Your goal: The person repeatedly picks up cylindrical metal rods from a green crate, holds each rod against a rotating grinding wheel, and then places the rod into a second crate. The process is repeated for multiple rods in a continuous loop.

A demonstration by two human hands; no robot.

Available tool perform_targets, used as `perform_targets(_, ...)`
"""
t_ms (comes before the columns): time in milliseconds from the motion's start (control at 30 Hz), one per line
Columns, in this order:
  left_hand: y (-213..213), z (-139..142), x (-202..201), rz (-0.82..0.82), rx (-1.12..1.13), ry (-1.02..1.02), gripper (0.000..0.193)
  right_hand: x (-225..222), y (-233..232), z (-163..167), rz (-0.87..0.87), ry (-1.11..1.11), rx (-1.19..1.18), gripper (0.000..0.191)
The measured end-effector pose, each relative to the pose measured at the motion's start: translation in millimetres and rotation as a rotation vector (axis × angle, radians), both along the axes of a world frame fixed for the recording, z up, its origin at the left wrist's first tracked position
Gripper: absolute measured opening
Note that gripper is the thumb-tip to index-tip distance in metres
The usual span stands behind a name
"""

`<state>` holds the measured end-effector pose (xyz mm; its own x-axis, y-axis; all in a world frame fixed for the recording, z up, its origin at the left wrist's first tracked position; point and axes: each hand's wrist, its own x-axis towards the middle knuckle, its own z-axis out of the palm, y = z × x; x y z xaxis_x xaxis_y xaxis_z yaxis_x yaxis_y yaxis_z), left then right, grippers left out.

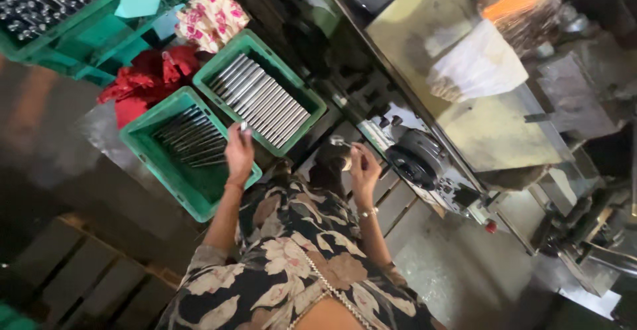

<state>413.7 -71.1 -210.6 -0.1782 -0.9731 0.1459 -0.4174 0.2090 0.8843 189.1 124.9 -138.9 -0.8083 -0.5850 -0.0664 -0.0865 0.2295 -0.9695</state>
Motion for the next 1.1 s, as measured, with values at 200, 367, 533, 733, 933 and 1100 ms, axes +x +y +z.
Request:
perform_targets(200,31.4,35.1,-96.4,-0.558,0.205,0.165,0.033,7.3,-26.2,26.5,0.002,-0.06,-0.148,0.025)
perform_targets(367,41.2,79.7,-128.9,-0.82,0.521,0.475,0.049,-0.8,-26.7,40.9,-0.05,-0.062,-0.283,0.022)
perform_targets(533,57.2,83.2,-150.3,-0.774,0.807,0.794,0.041,-2.9,-10.9,39.8,-0.041,0.249,-0.206,0.02)
perform_targets(733,47.1,82.3,-143.1,-0.957,-0.194,0.391,0.041,-23.1,4.0,30.6,0.023,-0.855,-0.294,0.029)
perform_targets(933,33.8,114.5,-144.8,-0.947,-0.299,0.405,0.03,-41.0,0.0,21.7,0.184,-1.204,-0.362,0.046)
perform_targets(1100,31.3,130.6,-153.0,-0.887,0.674,0.399,0.023,-45.0,2.8,19.1,0.163,-0.077,-0.096,0.039)
